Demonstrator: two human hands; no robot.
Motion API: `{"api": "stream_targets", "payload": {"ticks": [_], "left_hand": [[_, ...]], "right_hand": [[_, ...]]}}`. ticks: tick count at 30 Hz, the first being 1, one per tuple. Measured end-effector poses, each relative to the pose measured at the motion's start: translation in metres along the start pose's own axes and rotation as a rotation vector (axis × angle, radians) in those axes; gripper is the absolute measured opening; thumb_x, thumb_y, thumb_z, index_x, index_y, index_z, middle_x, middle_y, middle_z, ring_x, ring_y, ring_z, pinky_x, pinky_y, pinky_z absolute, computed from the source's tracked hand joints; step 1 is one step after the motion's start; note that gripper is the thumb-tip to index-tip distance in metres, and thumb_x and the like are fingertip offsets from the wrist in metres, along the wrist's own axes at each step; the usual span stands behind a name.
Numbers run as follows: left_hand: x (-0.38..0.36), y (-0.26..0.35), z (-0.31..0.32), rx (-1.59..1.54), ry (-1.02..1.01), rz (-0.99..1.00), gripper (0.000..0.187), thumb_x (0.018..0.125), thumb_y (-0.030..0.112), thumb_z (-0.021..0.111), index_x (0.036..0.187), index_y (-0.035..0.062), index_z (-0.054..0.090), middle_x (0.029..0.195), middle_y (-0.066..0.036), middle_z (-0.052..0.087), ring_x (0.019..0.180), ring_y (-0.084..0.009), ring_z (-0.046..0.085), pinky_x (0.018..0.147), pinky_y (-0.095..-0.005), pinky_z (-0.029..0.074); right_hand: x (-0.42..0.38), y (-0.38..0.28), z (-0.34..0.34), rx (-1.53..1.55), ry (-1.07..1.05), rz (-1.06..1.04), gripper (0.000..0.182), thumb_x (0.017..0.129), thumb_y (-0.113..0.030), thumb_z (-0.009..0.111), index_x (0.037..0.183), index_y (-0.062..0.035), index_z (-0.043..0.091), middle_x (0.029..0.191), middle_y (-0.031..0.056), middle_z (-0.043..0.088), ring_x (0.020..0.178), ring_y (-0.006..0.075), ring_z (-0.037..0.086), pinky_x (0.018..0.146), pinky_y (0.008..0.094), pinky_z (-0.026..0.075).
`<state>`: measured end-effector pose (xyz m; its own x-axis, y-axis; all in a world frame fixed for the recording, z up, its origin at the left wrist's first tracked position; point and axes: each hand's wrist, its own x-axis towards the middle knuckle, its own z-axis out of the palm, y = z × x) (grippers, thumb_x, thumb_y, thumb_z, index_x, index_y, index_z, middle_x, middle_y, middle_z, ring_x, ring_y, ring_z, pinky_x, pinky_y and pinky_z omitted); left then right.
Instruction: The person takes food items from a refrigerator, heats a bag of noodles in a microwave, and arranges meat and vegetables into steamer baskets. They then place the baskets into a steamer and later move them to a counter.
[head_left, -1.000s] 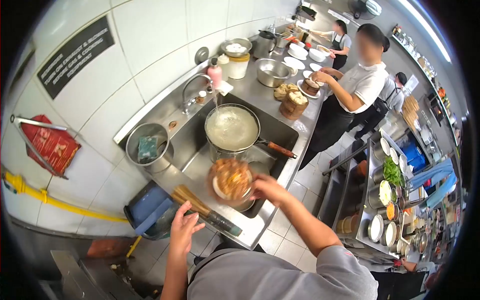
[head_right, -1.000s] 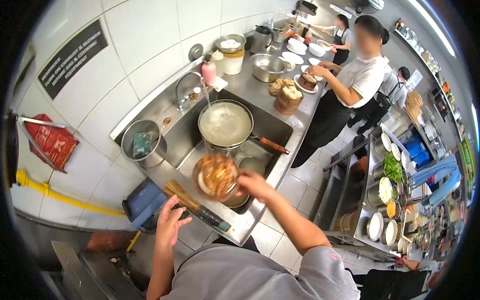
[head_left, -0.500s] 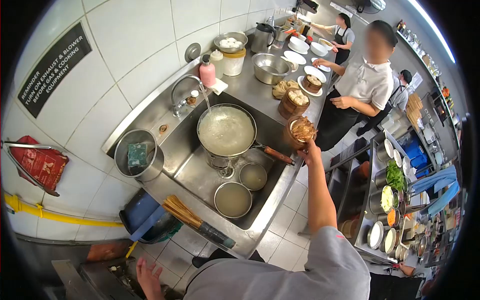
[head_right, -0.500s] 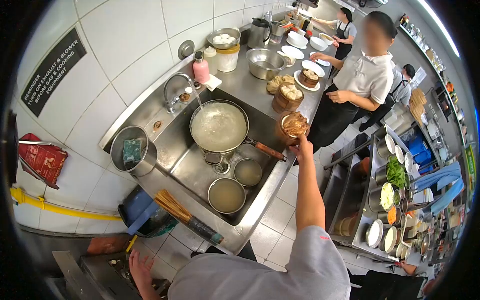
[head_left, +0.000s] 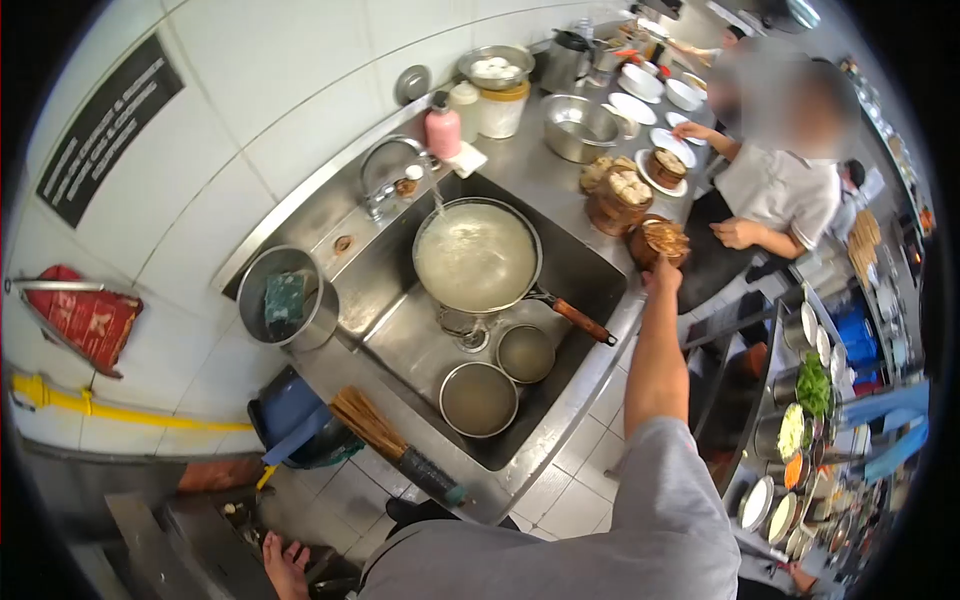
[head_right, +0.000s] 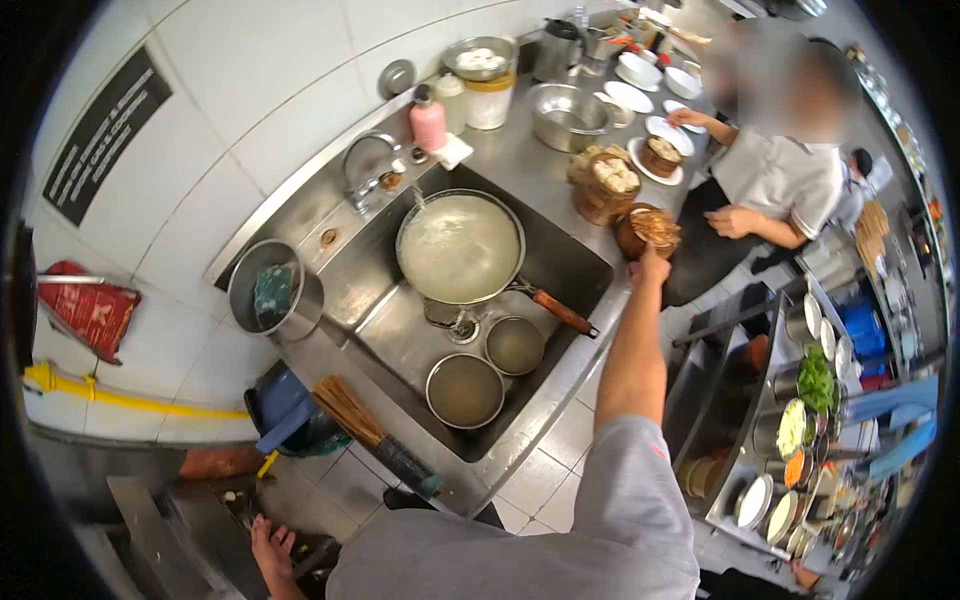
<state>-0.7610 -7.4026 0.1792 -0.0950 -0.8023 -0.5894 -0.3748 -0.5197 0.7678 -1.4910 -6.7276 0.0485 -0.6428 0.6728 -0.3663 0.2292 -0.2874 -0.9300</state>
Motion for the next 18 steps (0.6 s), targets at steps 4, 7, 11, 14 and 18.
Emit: {"api": "stream_targets", "payload": {"ticks": [4, 7, 11, 14, 18], "left_hand": [[0.008, -0.018, -0.038, -0.169, -0.086, 0.041, 0.051, 0.098, 0.03, 0.066, 0.143, 0.0146, 0.049, 0.12, -0.002, 0.057, 0.09, -0.0213, 0.061, 0.072, -0.0391, 0.059], [-0.01, -0.007, -0.043, -0.283, -0.055, 0.091, 0.048, 0.099, 0.024, 0.065, 0.143, 0.0107, 0.05, 0.13, -0.005, 0.059, 0.094, -0.0224, 0.063, 0.074, -0.0391, 0.06], [-0.003, -0.005, -0.055, -0.398, 0.081, 0.217, 0.049, 0.1, 0.027, 0.066, 0.143, 0.0092, 0.051, 0.127, -0.009, 0.06, 0.098, -0.0252, 0.063, 0.08, -0.0419, 0.06], [0.001, 0.03, -0.066, -0.634, 0.178, 0.348, 0.031, 0.104, 0.038, 0.058, 0.114, 0.0092, 0.057, 0.11, -0.007, 0.066, 0.085, -0.0202, 0.065, 0.068, -0.0376, 0.057], [0.033, 0.085, -0.078, -0.851, 0.291, 0.615, 0.025, 0.107, 0.035, 0.053, 0.112, 0.0106, 0.053, 0.105, -0.006, 0.066, 0.076, -0.0194, 0.065, 0.064, -0.0354, 0.055]], "right_hand": [[0.051, -0.019, 0.009, -0.074, -0.25, -0.113, 0.059, 0.091, -0.034, 0.073, 0.138, -0.0033, 0.054, 0.126, 0.014, 0.061, 0.101, 0.0328, 0.062, 0.08, 0.0468, 0.053], [0.08, -0.027, -0.003, -0.094, -0.407, -0.157, 0.057, 0.094, -0.033, 0.07, 0.141, -0.0047, 0.053, 0.133, 0.0131, 0.058, 0.111, 0.0315, 0.057, 0.09, 0.0463, 0.049], [0.097, -0.04, -0.012, -0.065, -0.562, -0.204, 0.056, 0.098, -0.032, 0.065, 0.146, -0.0064, 0.051, 0.142, 0.0119, 0.054, 0.125, 0.0299, 0.052, 0.103, 0.0458, 0.043], [0.081, -0.026, -0.029, -0.046, -0.591, -0.255, 0.055, 0.101, -0.031, 0.061, 0.149, -0.0078, 0.05, 0.149, 0.011, 0.051, 0.136, 0.0286, 0.048, 0.112, 0.0453, 0.038], [0.03, 0.022, -0.034, -0.042, -0.759, -0.186, 0.049, 0.101, -0.044, 0.061, 0.137, -0.0116, 0.059, 0.119, 0.0015, 0.061, 0.096, 0.0135, 0.056, 0.081, 0.0265, 0.045]]}}
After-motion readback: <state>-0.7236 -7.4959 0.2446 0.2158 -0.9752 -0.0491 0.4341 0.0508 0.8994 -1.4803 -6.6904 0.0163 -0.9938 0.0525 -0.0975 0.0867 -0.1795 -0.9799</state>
